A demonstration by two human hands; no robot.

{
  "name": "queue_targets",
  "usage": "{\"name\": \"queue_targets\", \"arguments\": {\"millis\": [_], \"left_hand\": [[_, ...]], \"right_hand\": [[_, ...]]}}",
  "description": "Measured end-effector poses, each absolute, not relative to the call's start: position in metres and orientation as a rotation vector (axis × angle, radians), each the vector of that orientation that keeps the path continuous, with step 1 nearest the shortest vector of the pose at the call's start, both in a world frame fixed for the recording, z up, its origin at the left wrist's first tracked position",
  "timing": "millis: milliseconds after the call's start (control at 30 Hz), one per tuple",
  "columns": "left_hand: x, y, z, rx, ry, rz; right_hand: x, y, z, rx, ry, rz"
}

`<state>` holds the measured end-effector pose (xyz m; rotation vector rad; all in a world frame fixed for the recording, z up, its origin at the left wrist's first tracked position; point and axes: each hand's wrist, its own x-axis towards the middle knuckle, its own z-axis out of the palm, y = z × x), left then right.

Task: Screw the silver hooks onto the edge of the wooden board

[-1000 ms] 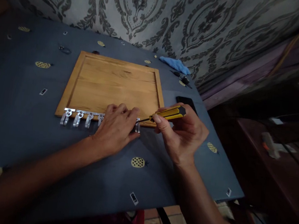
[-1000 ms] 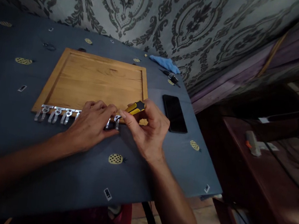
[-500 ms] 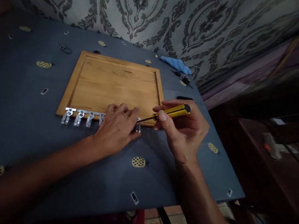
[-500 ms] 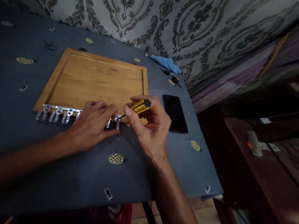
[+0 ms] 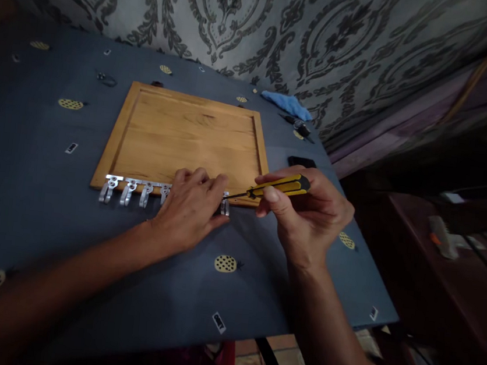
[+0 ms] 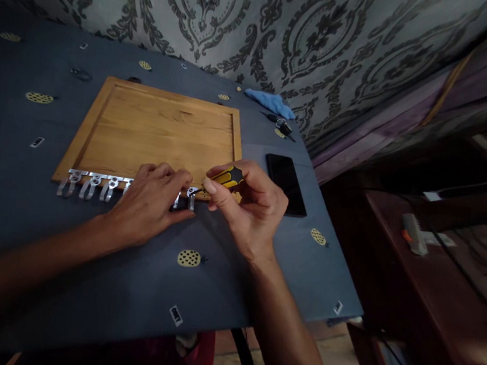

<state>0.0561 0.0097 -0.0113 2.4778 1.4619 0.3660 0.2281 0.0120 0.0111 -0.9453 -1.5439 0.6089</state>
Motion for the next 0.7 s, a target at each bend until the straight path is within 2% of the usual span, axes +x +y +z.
{"name": "queue_targets", "arguments": {"millis": [433,700], "left_hand": [[0.0552,0.0097,-0.0142,2.487,1.451,0.418],[0.0556,0.0095,-0.0125,2.478,1.451,0.391]], "right_hand": [[0.2315,0.0101,0.0124,-0.905,-1.575,0.747],[0.2301,0.0109,0.0147,-0.936,-1.600,0.660]]}}
